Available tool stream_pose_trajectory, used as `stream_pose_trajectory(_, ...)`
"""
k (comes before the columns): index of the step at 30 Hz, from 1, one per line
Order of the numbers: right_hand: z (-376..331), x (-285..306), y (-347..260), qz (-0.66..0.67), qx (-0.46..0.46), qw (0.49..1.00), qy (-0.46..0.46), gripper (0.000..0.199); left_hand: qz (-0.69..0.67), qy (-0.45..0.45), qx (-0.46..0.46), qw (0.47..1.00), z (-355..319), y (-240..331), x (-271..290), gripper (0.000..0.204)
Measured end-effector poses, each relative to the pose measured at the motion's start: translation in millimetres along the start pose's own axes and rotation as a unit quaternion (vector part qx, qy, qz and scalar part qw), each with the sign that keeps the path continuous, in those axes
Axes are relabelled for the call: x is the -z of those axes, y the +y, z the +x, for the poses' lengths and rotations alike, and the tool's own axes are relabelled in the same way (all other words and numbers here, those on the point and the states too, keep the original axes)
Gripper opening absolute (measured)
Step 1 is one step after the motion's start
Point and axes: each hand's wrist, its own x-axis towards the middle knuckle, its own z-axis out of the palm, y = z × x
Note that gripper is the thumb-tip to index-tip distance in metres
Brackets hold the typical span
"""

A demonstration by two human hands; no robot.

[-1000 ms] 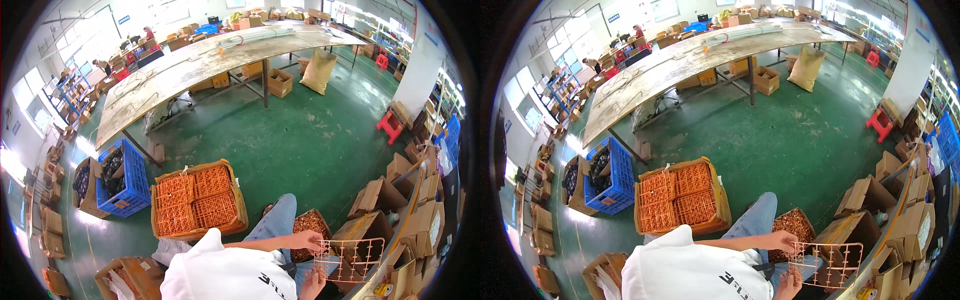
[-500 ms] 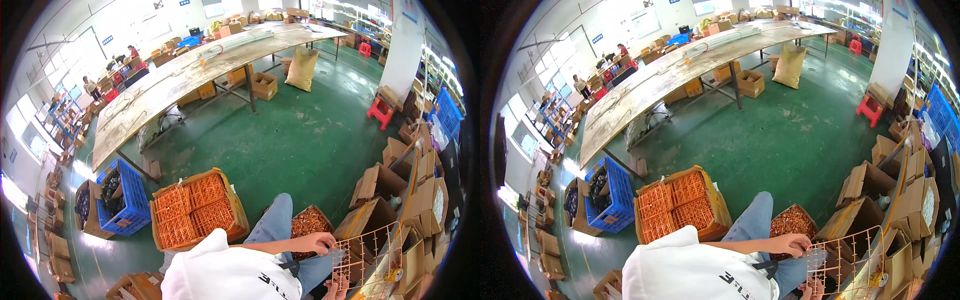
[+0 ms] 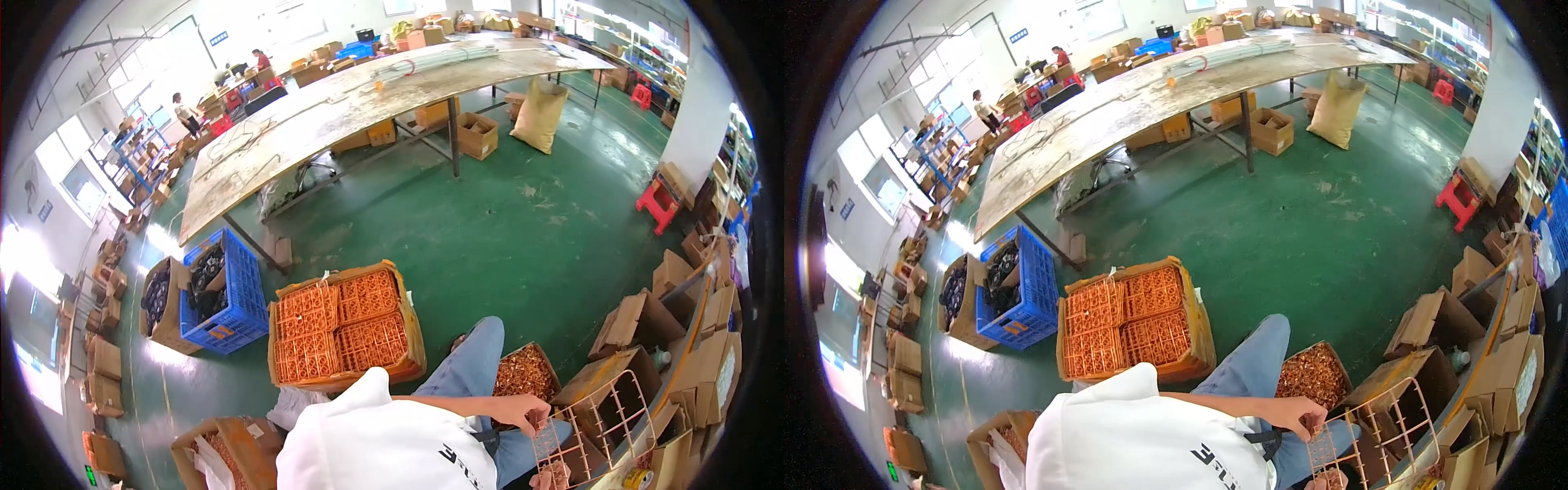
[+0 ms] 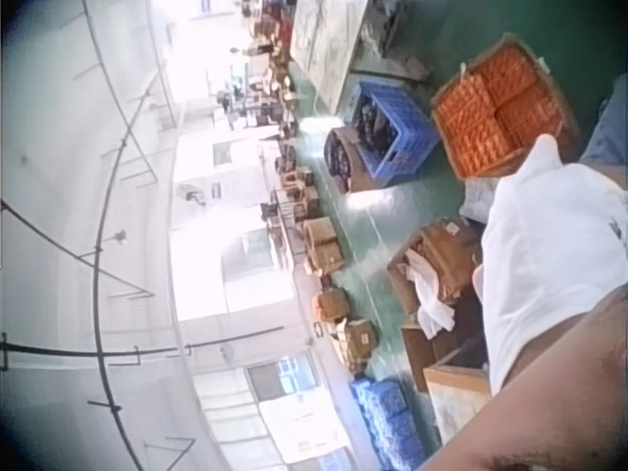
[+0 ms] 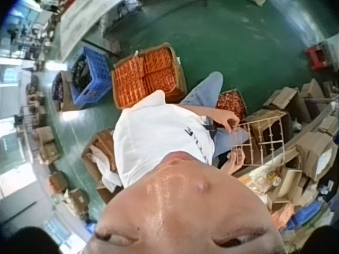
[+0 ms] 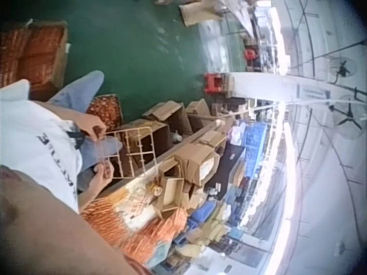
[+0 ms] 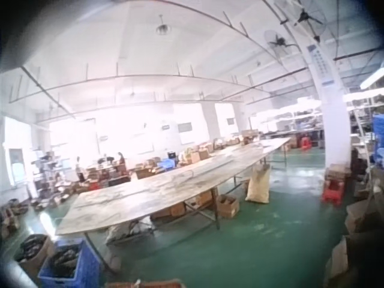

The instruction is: The person handles orange plastic grids, removes small parts from a box and place them onto the grids, and then gathers the processed grids together.

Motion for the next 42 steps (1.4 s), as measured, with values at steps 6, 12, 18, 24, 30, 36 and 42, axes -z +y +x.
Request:
stream_pose_trajectory(6,4,6,12,-0.005,-0.060,0.998,-0.024,0.013,0.217,0.100,-0.053,0.970,-11,-13,0,0.025)
stream_pose_trajectory(12,-1,8,22,-0.076,-0.075,0.987,0.118,0.015,0.263,0.091,-0.059,0.959,-17,-41,11,0.033)
stream_pose_trajectory(18,-3,-14,-2,-0.171,-0.071,0.980,0.079,0.015,0.259,0.029,0.057,0.964,-32,-14,14,0.022)
stream_pose_trajectory(24,-55,11,3,-0.160,-0.123,0.966,0.159,0.016,0.211,-0.166,0.020,0.963,-19,-28,-10,0.017)
stream_pose_trajectory(30,-103,15,2,-0.132,-0.126,0.945,0.271,0.015,0.186,-0.262,0.153,0.935,6,-20,-42,0.020)
stream_pose_trajectory(36,-121,22,6,-0.074,-0.121,0.944,0.298,0.016,0.026,-0.249,0.206,0.946,15,-38,-45,0.028)
stream_pose_trajectory(42,-135,36,17,-0.045,-0.078,0.940,0.329,0.016,-0.016,-0.266,0.197,0.943,38,-31,-61,0.026)
